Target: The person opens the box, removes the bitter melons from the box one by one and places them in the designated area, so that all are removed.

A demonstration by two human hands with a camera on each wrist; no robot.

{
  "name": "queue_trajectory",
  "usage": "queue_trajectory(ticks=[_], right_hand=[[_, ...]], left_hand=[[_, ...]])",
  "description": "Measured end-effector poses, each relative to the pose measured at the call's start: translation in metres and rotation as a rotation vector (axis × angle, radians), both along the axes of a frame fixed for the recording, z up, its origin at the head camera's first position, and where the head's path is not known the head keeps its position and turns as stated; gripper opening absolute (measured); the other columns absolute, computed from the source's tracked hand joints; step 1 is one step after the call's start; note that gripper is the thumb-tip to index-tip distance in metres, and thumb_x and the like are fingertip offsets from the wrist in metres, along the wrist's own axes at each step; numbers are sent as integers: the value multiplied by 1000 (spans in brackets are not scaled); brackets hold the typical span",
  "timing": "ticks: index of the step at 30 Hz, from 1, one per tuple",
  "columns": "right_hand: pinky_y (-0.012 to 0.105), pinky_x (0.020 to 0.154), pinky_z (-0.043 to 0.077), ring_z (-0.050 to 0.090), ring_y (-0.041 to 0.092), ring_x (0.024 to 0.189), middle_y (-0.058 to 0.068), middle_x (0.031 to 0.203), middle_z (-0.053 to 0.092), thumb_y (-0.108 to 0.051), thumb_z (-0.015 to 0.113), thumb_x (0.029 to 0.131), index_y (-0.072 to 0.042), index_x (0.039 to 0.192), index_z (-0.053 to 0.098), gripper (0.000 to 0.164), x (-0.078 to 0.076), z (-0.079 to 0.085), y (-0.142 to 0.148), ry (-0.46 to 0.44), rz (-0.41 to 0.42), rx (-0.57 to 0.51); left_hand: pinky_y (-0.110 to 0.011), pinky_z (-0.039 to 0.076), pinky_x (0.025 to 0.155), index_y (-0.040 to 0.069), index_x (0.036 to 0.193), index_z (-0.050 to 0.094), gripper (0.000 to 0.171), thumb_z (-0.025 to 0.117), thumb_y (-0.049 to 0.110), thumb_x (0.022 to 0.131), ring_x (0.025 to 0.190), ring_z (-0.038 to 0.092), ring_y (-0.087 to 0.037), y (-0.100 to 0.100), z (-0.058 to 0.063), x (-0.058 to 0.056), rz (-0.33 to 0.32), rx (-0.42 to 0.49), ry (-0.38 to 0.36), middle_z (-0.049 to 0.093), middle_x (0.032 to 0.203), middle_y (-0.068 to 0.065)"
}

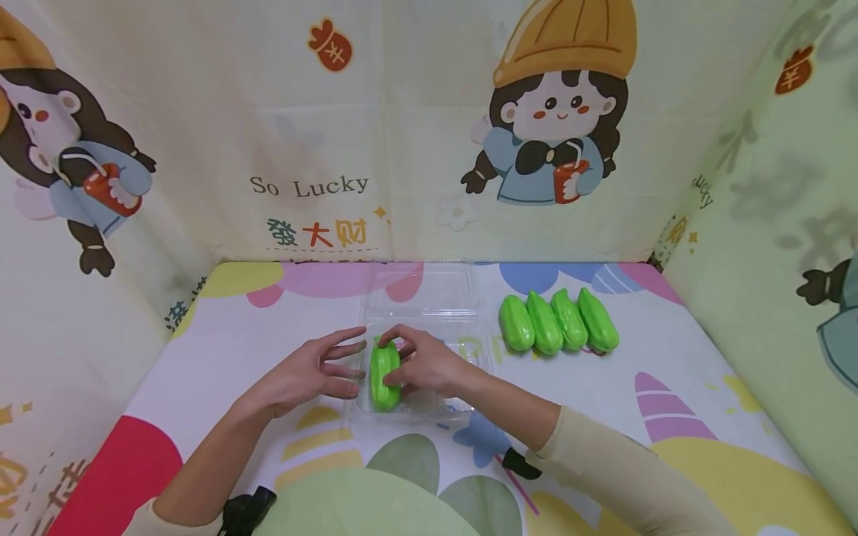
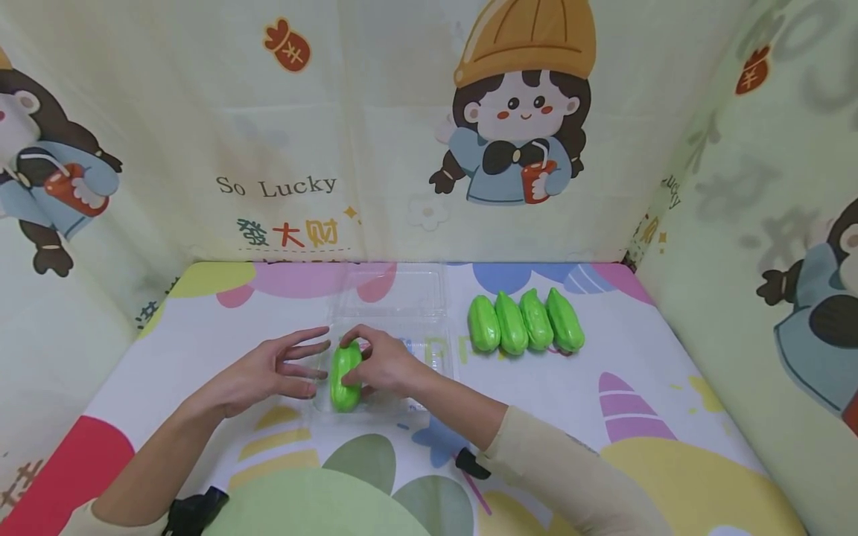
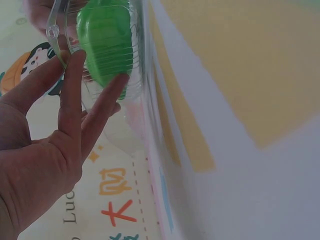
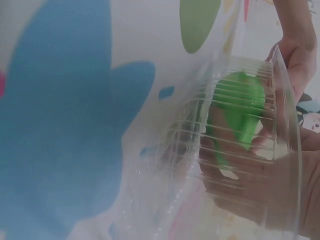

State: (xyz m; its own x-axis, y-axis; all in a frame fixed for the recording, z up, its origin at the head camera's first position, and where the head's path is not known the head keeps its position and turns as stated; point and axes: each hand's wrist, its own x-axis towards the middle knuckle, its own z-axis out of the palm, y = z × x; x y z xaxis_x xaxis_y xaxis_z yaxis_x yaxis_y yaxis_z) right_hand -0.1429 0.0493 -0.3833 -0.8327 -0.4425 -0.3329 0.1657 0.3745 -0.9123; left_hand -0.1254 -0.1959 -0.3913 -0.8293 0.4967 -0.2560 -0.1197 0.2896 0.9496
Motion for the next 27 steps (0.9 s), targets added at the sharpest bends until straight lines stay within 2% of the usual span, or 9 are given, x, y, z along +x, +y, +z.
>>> queue_trajectory(ticks=[5, 11, 19, 23, 27], right_hand=[[46, 75, 65, 68, 24, 88, 19, 116, 60, 2, 83, 81, -15, 125, 66, 50, 1, 3, 5, 15, -1, -7], [47, 77, 65, 66, 25, 97, 17, 123, 58, -3, 83, 84, -20, 126, 66, 48, 3, 10, 12, 27, 12, 0], [47, 80, 64, 69, 26, 96, 18, 125, 60, -5, 81, 87, -19, 130, 65, 49, 4, 22, 28, 29, 14, -49], [48, 83, 64, 68, 28, 105, 18, 131, 59, -6, 81, 88, -20, 132, 64, 49, 4, 29, 36, 39, 12, -57], [44, 84, 64, 64, 32, 117, 15, 136, 57, -10, 81, 89, -25, 133, 64, 50, 4, 34, 46, 56, 16, -50]], left_hand=[[-43, 61, 93, 15, 166, 27, 93, 79, 5, 90, 130, 63, -41, 0, 0, 1, 1, 3, -2, 32, 168, -23], [-43, 61, 93, 15, 166, 27, 93, 80, 6, 90, 131, 63, -41, -1, 0, 0, -5, 9, -4, 32, 168, -22], [-42, 62, 92, 20, 166, 29, 93, 80, 8, 90, 130, 64, -40, 0, -2, 0, 0, 1, -18, 35, 167, -20], [-42, 62, 92, 19, 166, 29, 93, 80, 7, 90, 131, 63, -40, 0, -1, 0, 0, 3, -17, 33, 168, -20], [-43, 62, 92, 17, 166, 27, 93, 80, 6, 90, 131, 62, -41, 0, 0, -1, 1, 10, -17, 31, 168, -21]])
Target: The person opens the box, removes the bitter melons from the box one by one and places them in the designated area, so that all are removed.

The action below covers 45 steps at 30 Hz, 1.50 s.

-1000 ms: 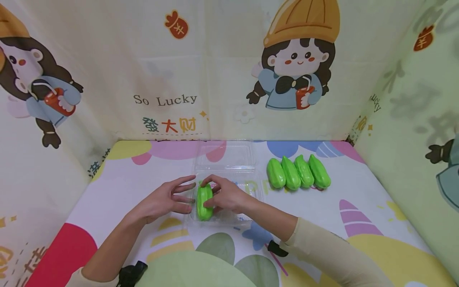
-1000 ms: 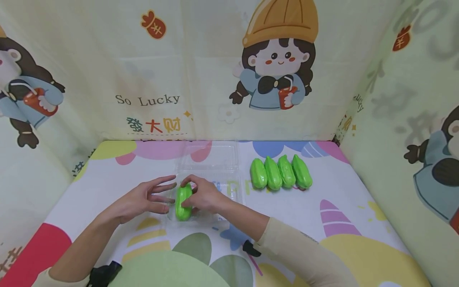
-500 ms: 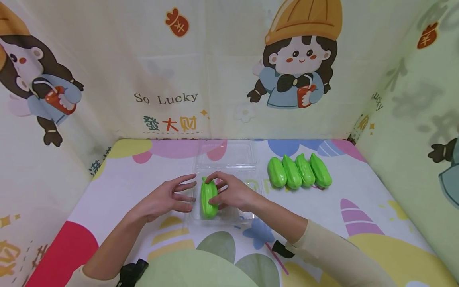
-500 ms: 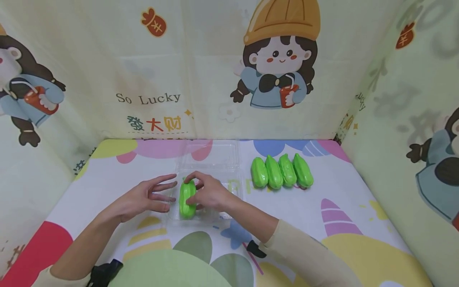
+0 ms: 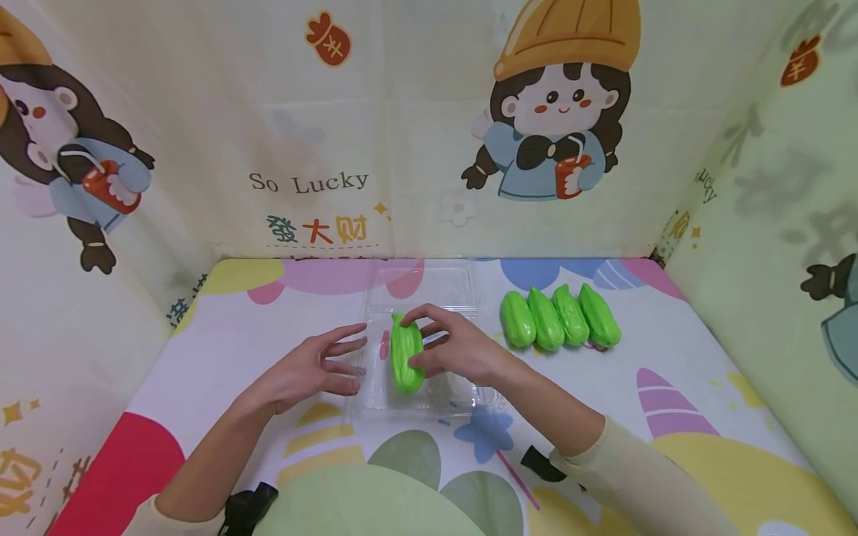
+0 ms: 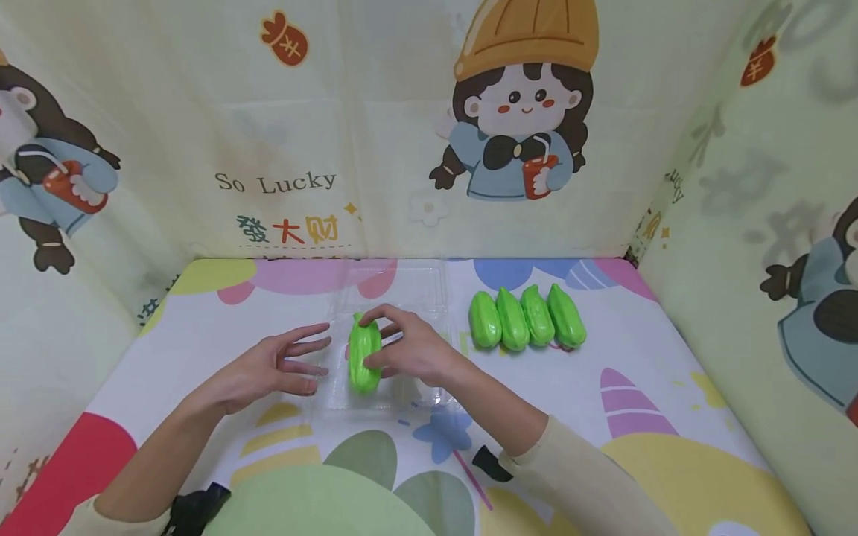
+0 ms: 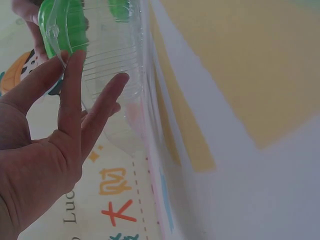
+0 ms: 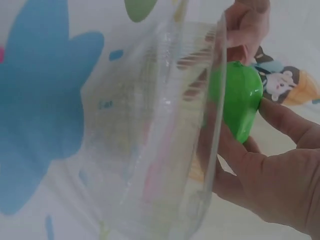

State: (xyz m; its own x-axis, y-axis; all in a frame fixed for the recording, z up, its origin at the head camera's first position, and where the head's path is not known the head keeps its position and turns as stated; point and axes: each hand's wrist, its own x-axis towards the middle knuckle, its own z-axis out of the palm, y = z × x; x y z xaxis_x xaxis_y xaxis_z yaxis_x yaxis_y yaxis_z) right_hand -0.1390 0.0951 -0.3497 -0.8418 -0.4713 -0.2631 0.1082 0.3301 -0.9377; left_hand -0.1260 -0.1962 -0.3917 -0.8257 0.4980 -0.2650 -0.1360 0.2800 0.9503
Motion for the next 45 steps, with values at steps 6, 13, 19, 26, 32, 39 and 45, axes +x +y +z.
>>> queue_trajectory(ticks=[6, 13, 19, 26, 32, 39, 45], right_hand=[[41, 86, 63, 61, 35, 123, 14, 140, 55, -12, 80, 89, -28, 135, 63, 51, 1, 8, 18, 36, -14, -19], [42, 88, 61, 66, 32, 120, 12, 140, 57, -11, 78, 90, -27, 138, 60, 53, 2, 17, 40, 72, -27, -46], [41, 89, 61, 65, 33, 122, 14, 140, 58, -12, 77, 92, -24, 141, 59, 54, 4, 18, 56, 85, -44, -61], [43, 92, 61, 63, 34, 125, 16, 141, 56, -12, 75, 93, -23, 143, 57, 54, 6, 17, 73, 80, -60, -57], [42, 93, 61, 61, 33, 126, 17, 142, 56, -13, 76, 93, -21, 143, 57, 55, 9, 14, 88, 85, -85, -36], [42, 94, 60, 60, 36, 129, 19, 144, 54, -15, 75, 93, -19, 144, 56, 55, 12, 7, 106, 98, -96, -16], [42, 96, 59, 56, 40, 135, 21, 150, 52, -15, 74, 93, -16, 146, 55, 56, 18, 7, 119, 98, -114, -10]], left_hand=[[-43, 62, 92, 17, 166, 27, 94, 80, 5, 90, 132, 61, -42, 1, 1, -1, 0, -2, 5, 31, 169, -21], [-43, 62, 92, 17, 166, 27, 94, 80, 6, 89, 131, 62, -41, 2, 2, -1, 3, -17, 6, 31, 169, -20], [-42, 62, 91, 17, 166, 28, 94, 80, 5, 89, 130, 63, -40, 3, 3, -1, 7, -25, 13, 32, 169, -20], [-42, 62, 91, 17, 166, 28, 94, 81, 5, 89, 129, 63, -41, 3, 2, 0, 8, -24, 10, 32, 168, -21], [-42, 63, 90, 17, 166, 28, 95, 82, 7, 88, 129, 63, -41, 3, 1, 0, 12, -33, 11, 32, 168, -20], [-42, 62, 90, 18, 166, 29, 94, 81, 7, 89, 130, 63, -40, 2, -1, 0, 19, -43, 6, 33, 168, -19], [-42, 62, 91, 20, 165, 29, 94, 82, 7, 89, 129, 63, -38, 1, -3, 0, 25, -46, 3, 34, 168, -18]])
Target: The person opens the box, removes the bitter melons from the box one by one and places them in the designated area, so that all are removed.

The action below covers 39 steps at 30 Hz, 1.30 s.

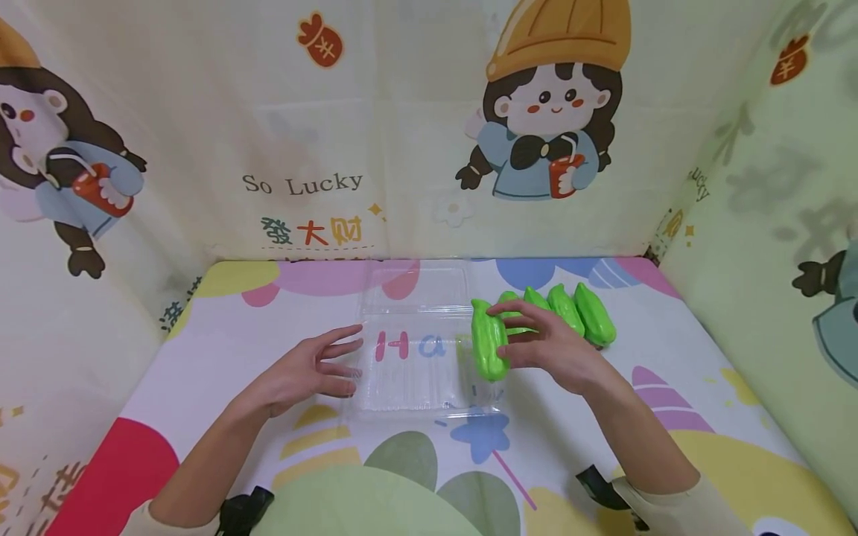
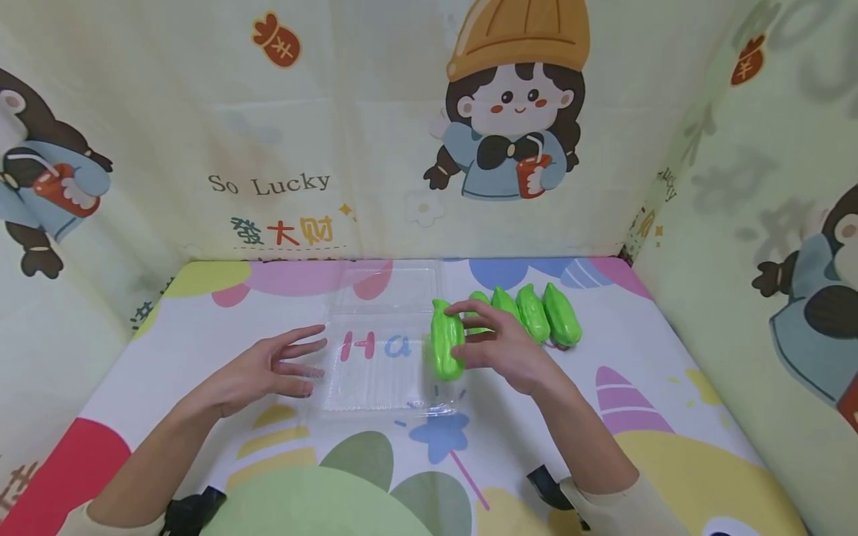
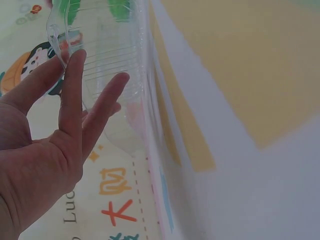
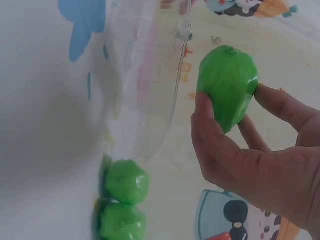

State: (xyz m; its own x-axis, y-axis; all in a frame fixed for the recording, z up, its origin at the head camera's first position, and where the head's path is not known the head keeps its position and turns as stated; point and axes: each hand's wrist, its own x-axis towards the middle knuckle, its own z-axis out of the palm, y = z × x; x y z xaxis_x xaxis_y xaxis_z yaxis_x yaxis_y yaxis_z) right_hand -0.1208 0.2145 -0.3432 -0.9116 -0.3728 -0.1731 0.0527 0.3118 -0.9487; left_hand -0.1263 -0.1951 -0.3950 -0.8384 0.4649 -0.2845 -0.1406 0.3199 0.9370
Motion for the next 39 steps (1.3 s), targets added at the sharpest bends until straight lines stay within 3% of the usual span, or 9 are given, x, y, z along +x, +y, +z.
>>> queue_trajectory(ticks=[6, 20, 26, 39], right_hand=[[37, 94, 59, 56, 38, 132, 22, 146, 53, -12, 75, 93, -13, 145, 55, 56, 5, 0, 15, 8, -17, -10], [32, 92, 59, 55, 38, 134, 23, 145, 54, -15, 75, 95, -15, 147, 51, 58, 15, 5, 67, 39, -34, 85], [32, 92, 60, 52, 41, 137, 25, 150, 51, -15, 75, 94, -12, 148, 51, 60, 15, -2, 79, 10, -30, 116], [34, 85, 62, 54, 42, 129, 24, 146, 51, -12, 77, 92, -8, 141, 56, 54, 12, -7, 96, 59, 17, 211]], left_hand=[[-42, 62, 91, 21, 165, 30, 94, 82, 8, 89, 129, 64, -37, -1, 0, 2, 5, -11, 1, 35, 168, -17], [-40, 62, 90, 18, 166, 29, 94, 82, 8, 88, 129, 63, -40, 1, 2, 0, -8, 6, 17, 34, 168, -18], [-40, 62, 90, 16, 166, 28, 96, 83, 7, 88, 129, 63, -41, 1, 3, 1, -14, 35, 10, 32, 168, -20], [-41, 62, 90, 17, 166, 28, 94, 81, 6, 89, 129, 63, -40, 2, 4, 2, -12, 20, 8, 33, 168, -20]])
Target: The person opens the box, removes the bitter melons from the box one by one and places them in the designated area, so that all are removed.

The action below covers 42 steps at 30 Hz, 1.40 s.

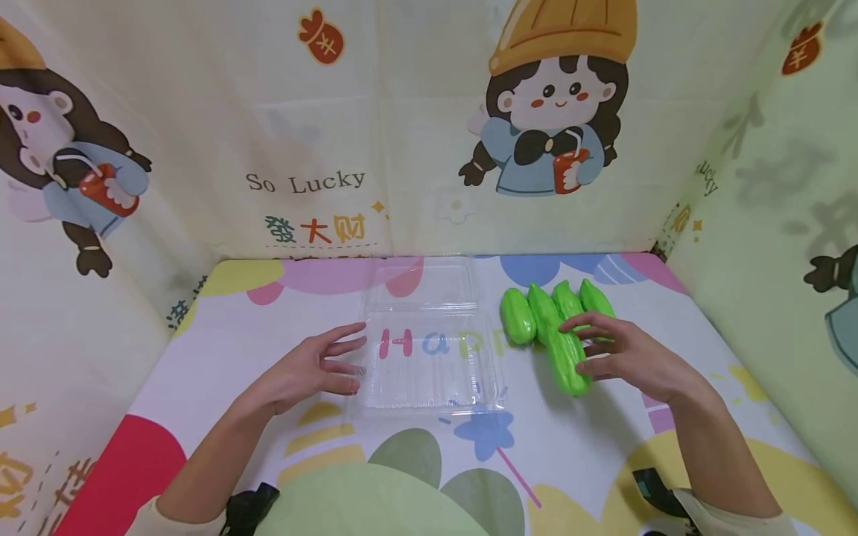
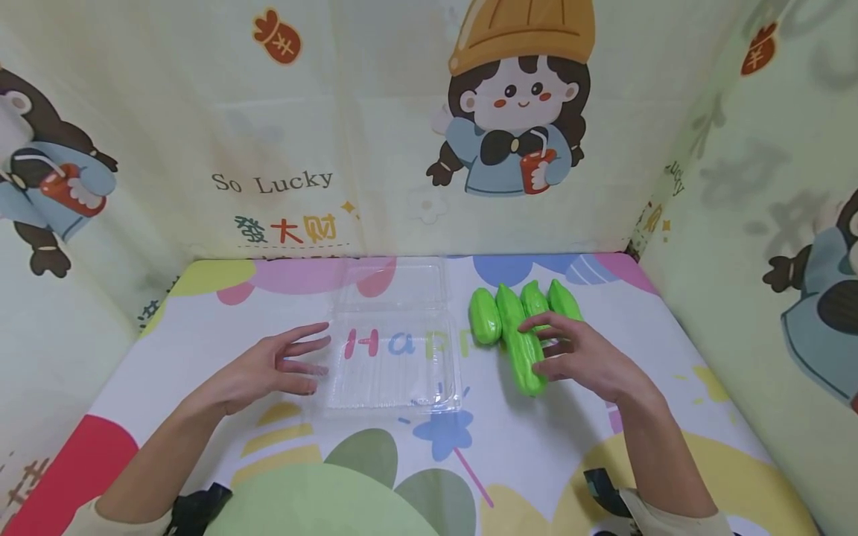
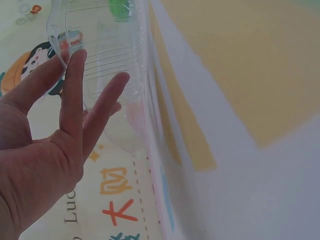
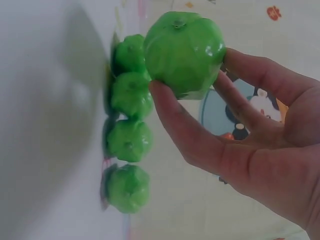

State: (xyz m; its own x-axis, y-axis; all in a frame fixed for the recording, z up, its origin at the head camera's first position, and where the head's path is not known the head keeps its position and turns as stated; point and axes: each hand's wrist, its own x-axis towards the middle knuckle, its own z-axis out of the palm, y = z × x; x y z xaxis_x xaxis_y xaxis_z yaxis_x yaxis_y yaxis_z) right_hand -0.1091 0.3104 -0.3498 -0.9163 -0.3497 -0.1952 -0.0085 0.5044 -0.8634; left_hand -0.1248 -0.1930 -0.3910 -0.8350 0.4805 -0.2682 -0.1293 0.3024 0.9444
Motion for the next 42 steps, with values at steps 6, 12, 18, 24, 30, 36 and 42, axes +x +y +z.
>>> queue_trajectory(ticks=[6, 12, 18, 24, 30, 36, 42], right_hand=[[36, 84, 62, 58, 42, 126, 30, 142, 50, -9, 76, 90, -7, 139, 55, 53, 0, -1, 7, -32, 25, 52], [39, 82, 63, 61, 42, 122, 34, 143, 46, -8, 77, 90, -7, 138, 53, 54, 1, -2, 13, -64, 45, 92], [39, 81, 63, 59, 42, 121, 32, 143, 46, -9, 77, 90, -8, 138, 52, 54, 1, -2, 16, -86, 55, 102], [40, 81, 63, 60, 36, 115, 31, 139, 47, -6, 77, 89, -7, 137, 51, 54, 2, -2, 19, -149, 56, 110], [41, 80, 62, 62, 33, 107, 30, 136, 45, -5, 78, 88, -7, 135, 51, 54, 1, -6, 19, -187, 41, 118], [42, 80, 63, 61, 32, 105, 30, 133, 46, -1, 76, 87, -6, 134, 51, 53, -1, -10, 18, -207, 13, 114], [45, 81, 63, 59, 33, 107, 31, 134, 47, 1, 74, 88, -5, 134, 50, 52, -2, -13, 20, -224, 19, 92]], left_hand=[[-41, 62, 91, 20, 166, 29, 94, 82, 6, 88, 129, 63, -39, 1, 0, -1, 8, -12, -5, 34, 168, -18], [-41, 62, 91, 19, 166, 29, 94, 82, 8, 88, 130, 63, -40, 0, 0, -2, 3, -20, 4, 34, 168, -19], [-41, 62, 90, 19, 166, 29, 94, 82, 6, 88, 130, 63, -41, 0, -1, -1, 3, -17, 3, 34, 168, -19], [-40, 62, 90, 20, 165, 30, 94, 82, 7, 88, 129, 64, -39, 0, -2, -2, 5, -29, 8, 35, 168, -18], [-40, 62, 90, 18, 165, 30, 94, 82, 7, 88, 128, 64, -38, -1, -2, -1, 9, -18, 5, 35, 167, -18], [-41, 63, 90, 19, 165, 30, 93, 81, 6, 88, 128, 65, -38, -1, -3, -2, 10, -22, 7, 36, 167, -18], [-42, 62, 90, 19, 165, 30, 94, 82, 6, 88, 128, 64, -39, -1, -3, -2, 6, -14, 5, 35, 168, -18]])
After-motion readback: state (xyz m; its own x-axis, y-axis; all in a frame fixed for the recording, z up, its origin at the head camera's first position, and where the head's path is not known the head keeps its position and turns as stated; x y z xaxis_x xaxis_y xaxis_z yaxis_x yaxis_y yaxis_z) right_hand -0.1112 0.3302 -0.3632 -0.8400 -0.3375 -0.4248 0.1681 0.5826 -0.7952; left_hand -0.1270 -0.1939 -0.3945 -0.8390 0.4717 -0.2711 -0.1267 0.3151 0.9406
